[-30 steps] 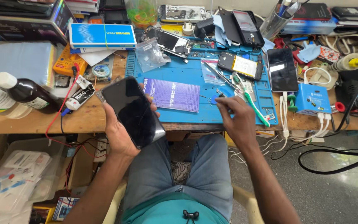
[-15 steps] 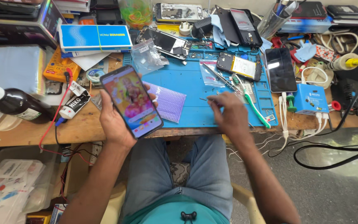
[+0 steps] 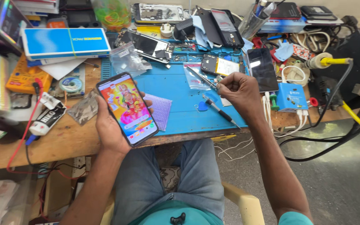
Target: The person retrieves a small part from a plastic bag, then uses a metal tool to pry open the back of a blue smartphone. After reassembling the device, they test the touchscreen by swiping and tapping the screen.
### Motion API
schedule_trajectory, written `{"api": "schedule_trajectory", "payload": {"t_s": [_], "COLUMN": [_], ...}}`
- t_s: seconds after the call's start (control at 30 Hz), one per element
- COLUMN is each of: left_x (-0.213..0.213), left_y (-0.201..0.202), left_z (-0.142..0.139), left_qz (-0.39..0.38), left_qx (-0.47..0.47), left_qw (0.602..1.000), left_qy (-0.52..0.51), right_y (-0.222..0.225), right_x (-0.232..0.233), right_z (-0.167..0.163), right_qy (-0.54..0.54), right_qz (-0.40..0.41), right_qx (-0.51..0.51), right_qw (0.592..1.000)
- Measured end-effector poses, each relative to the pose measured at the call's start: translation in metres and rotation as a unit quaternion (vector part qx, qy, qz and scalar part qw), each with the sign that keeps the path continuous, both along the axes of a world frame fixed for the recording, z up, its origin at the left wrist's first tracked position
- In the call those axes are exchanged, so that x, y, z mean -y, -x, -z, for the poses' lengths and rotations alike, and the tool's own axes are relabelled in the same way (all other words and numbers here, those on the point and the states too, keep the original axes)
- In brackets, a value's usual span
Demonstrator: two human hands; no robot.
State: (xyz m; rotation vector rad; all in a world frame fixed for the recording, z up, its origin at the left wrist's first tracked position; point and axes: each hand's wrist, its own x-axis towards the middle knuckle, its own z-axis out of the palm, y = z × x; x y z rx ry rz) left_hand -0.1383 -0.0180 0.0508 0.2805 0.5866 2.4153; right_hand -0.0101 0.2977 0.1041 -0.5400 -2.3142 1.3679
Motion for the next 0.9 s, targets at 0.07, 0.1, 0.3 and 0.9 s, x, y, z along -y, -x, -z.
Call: {"api": "schedule_trajectory", "payload": {"t_s": [0.07, 0.1, 0.3, 0.9], "left_x": [-0.001, -0.001, 0.0, 0.002], "left_y": [0.0, 0.0, -0.002, -0.003], "left_z": [-0.001, -0.001, -0.003, -0.011], "left_qz": [-0.01, -0.01, -0.012, -0.02], "left_qx": [-0.003, -0.007, -0.007, -0.007], "left_qw": [1.0, 1.0, 1.0, 1.0], "left_qy": [0.007, 0.005, 0.001, -0.007], "right_y": [0.0, 0.003, 0.041, 0.054], "right_x": [0.001, 0.005, 0.012, 0.037], "right_z": [0.007, 0.011, 0.01, 0.002], "right_qy": [-0.121, -0.18, -0.428, -0.484], "right_qz": [-0.071, -0.107, -0.08, -0.094], "right_qx": [-0.01, -0.015, 0.063, 0.017], "right_qw": [0.99, 0.978, 0.898, 0.87]}}
